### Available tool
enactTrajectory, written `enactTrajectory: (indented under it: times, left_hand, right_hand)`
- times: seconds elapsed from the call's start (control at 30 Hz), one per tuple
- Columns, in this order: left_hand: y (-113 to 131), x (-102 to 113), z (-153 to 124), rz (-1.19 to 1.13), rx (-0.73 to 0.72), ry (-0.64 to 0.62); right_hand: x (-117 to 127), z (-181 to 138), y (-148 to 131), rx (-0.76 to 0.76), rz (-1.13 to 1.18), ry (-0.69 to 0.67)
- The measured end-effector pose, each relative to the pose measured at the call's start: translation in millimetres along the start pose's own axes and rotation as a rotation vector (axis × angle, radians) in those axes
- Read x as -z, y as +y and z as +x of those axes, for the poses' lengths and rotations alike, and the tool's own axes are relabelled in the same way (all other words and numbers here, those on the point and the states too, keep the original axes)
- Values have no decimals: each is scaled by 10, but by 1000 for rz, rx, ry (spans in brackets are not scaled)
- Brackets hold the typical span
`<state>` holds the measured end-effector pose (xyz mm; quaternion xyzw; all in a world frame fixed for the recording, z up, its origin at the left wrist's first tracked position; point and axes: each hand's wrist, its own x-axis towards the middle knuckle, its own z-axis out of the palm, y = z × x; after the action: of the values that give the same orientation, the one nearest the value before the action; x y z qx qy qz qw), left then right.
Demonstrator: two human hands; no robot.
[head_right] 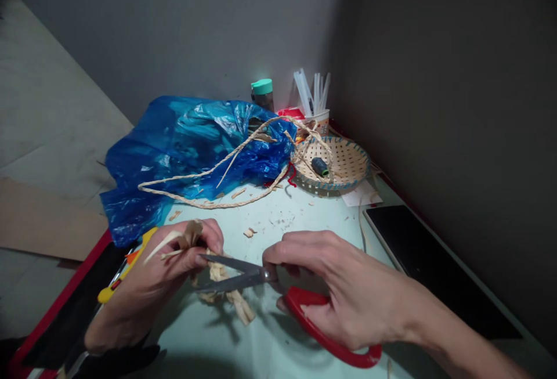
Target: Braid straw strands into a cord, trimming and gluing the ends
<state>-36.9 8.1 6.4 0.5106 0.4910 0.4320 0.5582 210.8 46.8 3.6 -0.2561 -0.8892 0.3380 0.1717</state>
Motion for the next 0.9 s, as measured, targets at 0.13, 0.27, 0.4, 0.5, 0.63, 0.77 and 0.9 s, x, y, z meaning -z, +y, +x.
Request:
enactTrajectory:
  times: [0.13,0.27,0.4,0.5,0.63,0.77,0.9]
  left_hand:
    - [-24,-43,0,21,-16,-42]
    - [-70,-76,-7,16,-1,-12]
    - [-132,-84,-15,-27,7,-8]
    - [-149,-94,-19,-61,15,-23]
    - [-135,-117,-5,-88,3,-38]
    - [-136,-121,1,-74,8,-18]
    - [-129,-105,-10,-37,17,38]
  right_hand:
    - [-44,-14,59,37,-3,2]
    - [-65,-3,125,94,-17,18]
    - [-55,26,145,150,-39,76]
    - [-48,34,142,156,-68,91]
    - [-48,30,129,152,-106,60]
    - [-54,36,113,161,-93,81]
    - [-65,26,144,137,-29,123]
